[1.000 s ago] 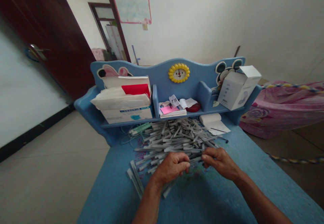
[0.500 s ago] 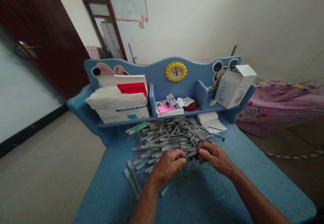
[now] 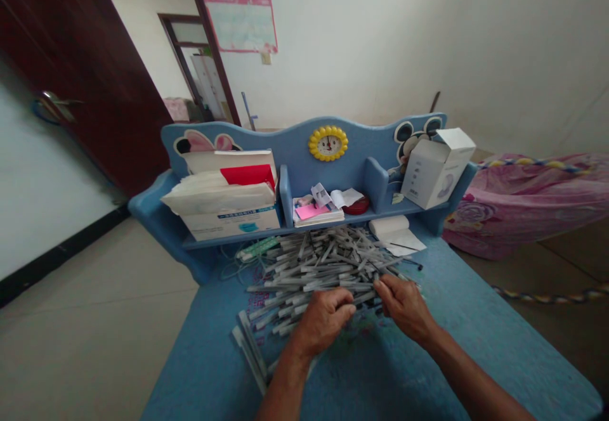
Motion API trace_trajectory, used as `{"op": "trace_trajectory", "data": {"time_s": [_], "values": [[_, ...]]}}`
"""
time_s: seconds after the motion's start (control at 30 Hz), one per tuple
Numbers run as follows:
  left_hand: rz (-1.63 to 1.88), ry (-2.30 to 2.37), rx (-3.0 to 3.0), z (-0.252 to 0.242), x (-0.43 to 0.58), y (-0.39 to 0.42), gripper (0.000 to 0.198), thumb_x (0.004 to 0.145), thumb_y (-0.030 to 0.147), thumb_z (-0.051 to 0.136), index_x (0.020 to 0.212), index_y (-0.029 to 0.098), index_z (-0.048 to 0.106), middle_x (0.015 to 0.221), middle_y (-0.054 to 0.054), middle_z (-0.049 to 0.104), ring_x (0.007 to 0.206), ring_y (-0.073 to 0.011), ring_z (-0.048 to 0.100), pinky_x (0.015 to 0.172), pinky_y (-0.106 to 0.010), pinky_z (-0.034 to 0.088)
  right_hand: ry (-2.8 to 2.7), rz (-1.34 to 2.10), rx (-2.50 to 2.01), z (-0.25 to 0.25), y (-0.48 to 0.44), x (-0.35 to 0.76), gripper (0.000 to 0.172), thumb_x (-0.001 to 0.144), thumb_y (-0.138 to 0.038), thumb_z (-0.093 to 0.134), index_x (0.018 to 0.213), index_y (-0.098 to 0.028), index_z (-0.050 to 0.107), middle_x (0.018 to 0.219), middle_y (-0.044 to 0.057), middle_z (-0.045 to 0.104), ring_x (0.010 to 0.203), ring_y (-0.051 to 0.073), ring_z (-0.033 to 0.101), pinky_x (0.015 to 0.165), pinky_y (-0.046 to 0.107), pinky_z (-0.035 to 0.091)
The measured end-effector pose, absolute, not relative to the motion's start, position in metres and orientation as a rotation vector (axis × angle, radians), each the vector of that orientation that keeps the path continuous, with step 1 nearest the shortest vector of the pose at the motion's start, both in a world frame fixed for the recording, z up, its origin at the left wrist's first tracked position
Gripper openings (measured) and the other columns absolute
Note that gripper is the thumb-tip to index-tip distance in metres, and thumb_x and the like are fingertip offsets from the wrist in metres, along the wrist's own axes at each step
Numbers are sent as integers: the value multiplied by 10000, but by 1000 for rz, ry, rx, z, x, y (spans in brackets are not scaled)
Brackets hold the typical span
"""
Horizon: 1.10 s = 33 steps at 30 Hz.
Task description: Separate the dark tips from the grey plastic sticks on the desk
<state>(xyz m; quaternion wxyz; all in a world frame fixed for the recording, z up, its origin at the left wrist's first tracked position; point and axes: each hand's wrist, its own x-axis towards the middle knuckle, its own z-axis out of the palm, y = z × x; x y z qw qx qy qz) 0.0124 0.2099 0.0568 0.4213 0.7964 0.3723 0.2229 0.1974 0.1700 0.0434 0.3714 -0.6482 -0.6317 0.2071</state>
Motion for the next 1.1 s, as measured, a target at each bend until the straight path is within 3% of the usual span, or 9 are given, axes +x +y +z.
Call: {"op": "trace_trajectory", "data": {"time_s": [0.17,0.27,0.37,0.5,0.73,0.9,1.1], "values": [[574,947,2051,57,15,209,125,755,188,456,670,169,546,623,32,494,643,-121,481,608,-218,336,-1437,749,-1687,39,174,199,496,870,-515,324,514,-185,422,375,-17,451,378,105,438,443,216,331],[557,941,1997,55,15,209,113,751,181,456,676,171,541,607,39,480,621,-116,477,584,-213,334,-1357,959,-1538,42,174,207,520,874,-553,282,668,-155,545,425,-3,523,402,117,472,441,218,360],[541,942,1928,54,14,209,106,759,192,452,705,169,541,604,42,482,590,-111,478,568,-212,340,-1450,996,-1390,45,172,214,421,868,-505,367,832,-144,580,548,4,588,501,125,520,498,222,395],[521,918,1913,56,15,209,111,766,193,447,696,169,530,593,44,478,568,-105,481,562,-209,345,-1622,850,-1417,47,171,216,279,847,-378,462,717,-161,581,606,4,608,579,126,545,569,221,400],[608,988,2182,54,19,210,129,787,189,449,695,178,539,632,25,521,640,-126,513,612,-233,337,-1529,615,-1635,36,174,204,342,844,-379,448,572,-179,504,454,-24,559,456,112,515,528,217,372],[639,1017,2265,49,21,211,123,796,195,447,719,181,542,662,9,545,663,-139,520,625,-243,342,-1351,744,-1619,26,176,199,410,851,-447,412,533,-189,419,392,-33,487,386,96,449,448,209,335],[591,1006,2110,52,23,209,105,774,212,477,694,183,539,597,37,509,606,-122,500,582,-226,340,-1305,921,-1438,29,174,203,365,837,-468,449,636,-169,504,474,-14,551,449,107,485,472,211,380]]}}
